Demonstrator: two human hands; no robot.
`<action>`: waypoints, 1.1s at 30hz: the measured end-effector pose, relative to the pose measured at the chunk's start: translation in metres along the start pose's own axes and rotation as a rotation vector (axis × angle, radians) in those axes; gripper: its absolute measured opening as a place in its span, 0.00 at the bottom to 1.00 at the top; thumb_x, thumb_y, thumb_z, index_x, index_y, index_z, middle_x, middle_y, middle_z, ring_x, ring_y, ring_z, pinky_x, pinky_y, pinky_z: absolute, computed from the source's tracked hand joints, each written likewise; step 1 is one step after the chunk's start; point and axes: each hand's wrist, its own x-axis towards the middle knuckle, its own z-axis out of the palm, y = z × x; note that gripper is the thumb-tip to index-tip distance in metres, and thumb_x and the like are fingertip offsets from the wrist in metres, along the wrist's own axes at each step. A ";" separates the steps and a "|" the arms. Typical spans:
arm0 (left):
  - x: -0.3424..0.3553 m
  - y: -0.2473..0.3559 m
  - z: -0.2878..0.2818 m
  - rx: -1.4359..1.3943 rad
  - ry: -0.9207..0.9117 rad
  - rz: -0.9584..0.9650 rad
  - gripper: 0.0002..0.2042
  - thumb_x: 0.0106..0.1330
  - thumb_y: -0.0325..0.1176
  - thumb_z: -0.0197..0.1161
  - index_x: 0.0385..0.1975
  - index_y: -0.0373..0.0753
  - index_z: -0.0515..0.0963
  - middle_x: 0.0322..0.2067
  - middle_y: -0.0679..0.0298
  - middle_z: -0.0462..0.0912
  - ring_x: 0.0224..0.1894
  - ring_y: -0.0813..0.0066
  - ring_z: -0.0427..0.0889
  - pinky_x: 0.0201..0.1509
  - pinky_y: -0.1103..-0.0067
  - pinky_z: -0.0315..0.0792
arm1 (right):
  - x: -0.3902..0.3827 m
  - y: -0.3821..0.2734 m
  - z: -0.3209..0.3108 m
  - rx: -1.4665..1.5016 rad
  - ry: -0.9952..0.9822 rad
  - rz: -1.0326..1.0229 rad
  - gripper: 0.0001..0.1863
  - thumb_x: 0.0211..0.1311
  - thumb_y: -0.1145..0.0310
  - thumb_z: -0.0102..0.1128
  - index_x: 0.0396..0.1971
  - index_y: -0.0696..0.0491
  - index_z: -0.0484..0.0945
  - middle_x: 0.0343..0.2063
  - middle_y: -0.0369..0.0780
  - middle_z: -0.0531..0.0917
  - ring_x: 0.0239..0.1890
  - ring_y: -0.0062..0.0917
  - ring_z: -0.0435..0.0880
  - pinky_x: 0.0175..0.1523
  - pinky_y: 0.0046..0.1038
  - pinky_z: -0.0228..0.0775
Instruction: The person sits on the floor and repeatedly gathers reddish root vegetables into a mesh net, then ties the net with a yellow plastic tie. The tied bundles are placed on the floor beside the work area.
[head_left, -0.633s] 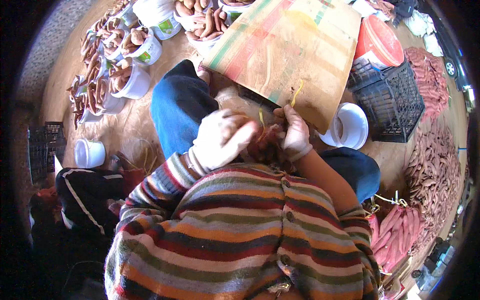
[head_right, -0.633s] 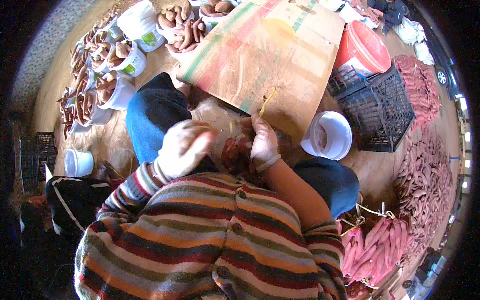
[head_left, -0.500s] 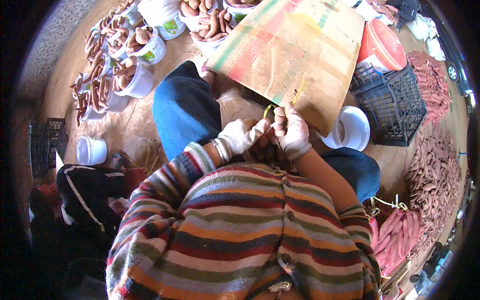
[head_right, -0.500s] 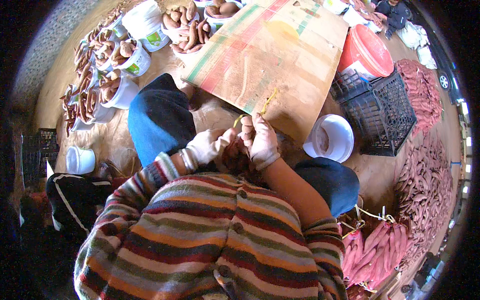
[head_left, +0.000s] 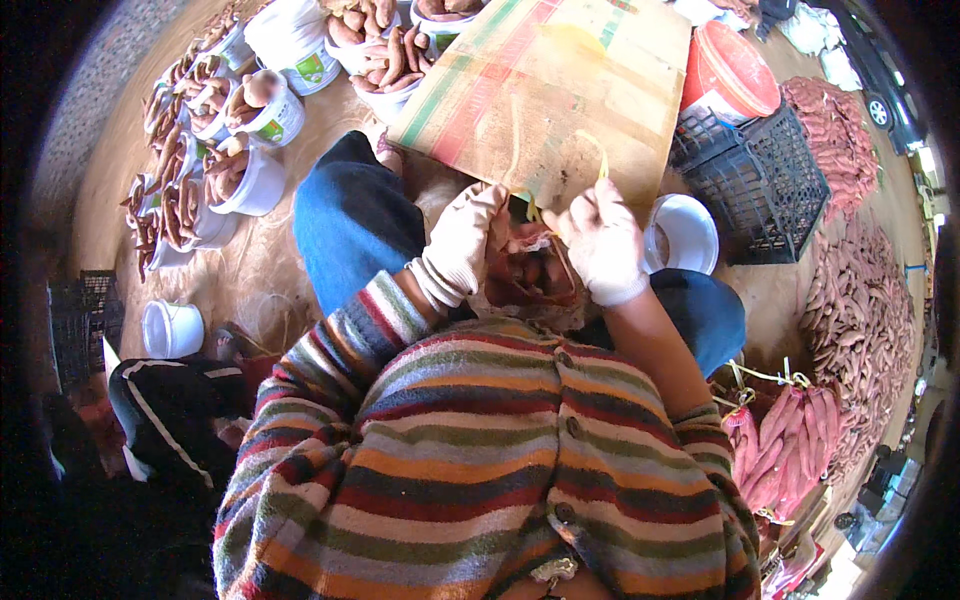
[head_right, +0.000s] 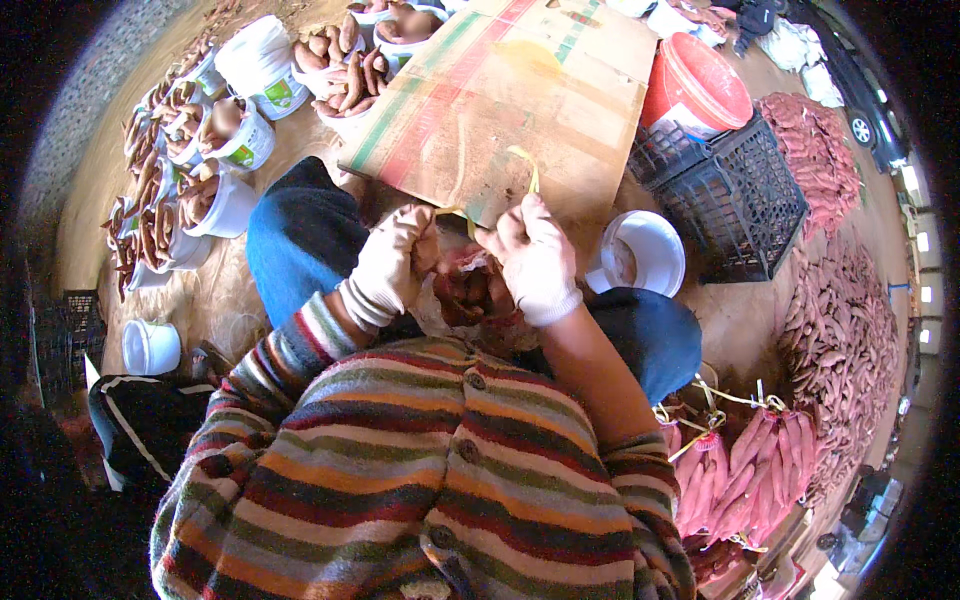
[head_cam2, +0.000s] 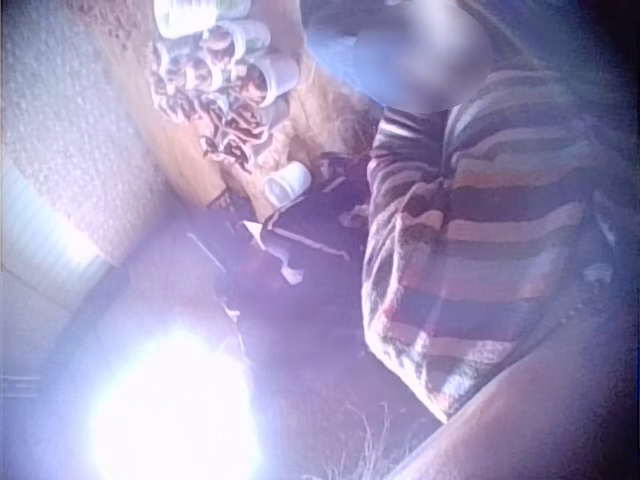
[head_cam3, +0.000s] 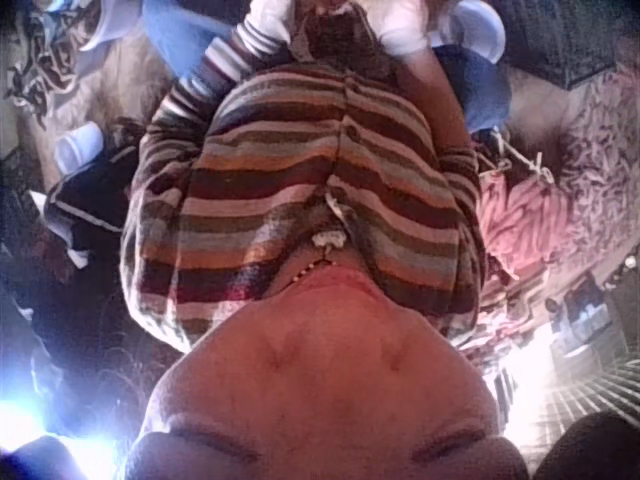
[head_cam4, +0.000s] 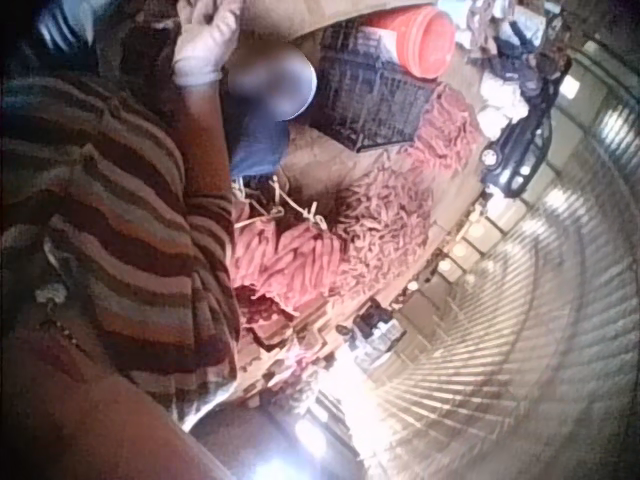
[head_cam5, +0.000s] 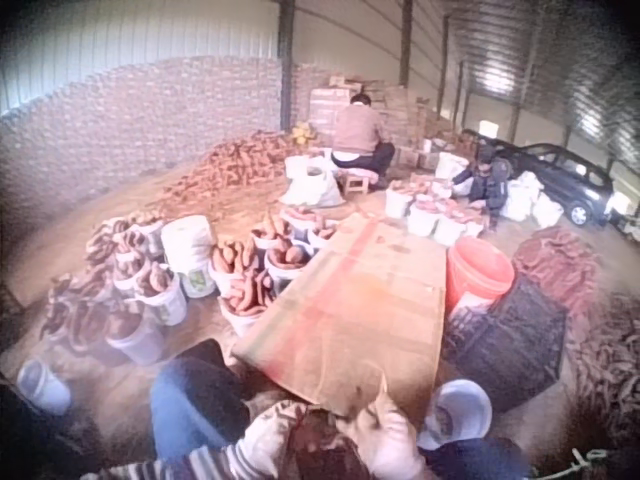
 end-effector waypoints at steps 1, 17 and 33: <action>0.001 0.011 0.007 0.128 -0.104 0.131 0.15 0.72 0.41 0.50 0.23 0.41 0.68 0.14 0.69 0.66 0.16 0.79 0.65 0.24 0.81 0.67 | -0.014 -0.008 0.003 -0.148 -0.085 -0.031 0.14 0.71 0.61 0.45 0.23 0.47 0.65 0.16 0.29 0.60 0.18 0.17 0.61 0.40 0.31 0.70; -0.046 0.110 0.084 0.225 -0.295 0.226 0.06 0.66 0.33 0.58 0.32 0.37 0.71 0.27 0.69 0.74 0.27 0.87 0.70 0.27 0.87 0.64 | -0.103 -0.053 0.077 -0.491 -0.129 -0.294 0.15 0.67 0.63 0.47 0.19 0.49 0.65 0.15 0.31 0.65 0.15 0.21 0.67 0.24 0.28 0.64; -0.051 0.118 0.089 0.207 -0.183 0.335 0.13 0.64 0.42 0.61 0.31 0.40 0.69 0.21 0.71 0.69 0.17 0.83 0.65 0.19 0.85 0.59 | -0.114 -0.045 0.056 -0.308 0.119 -0.320 0.14 0.65 0.61 0.50 0.19 0.48 0.69 0.15 0.31 0.67 0.17 0.21 0.69 0.30 0.30 0.70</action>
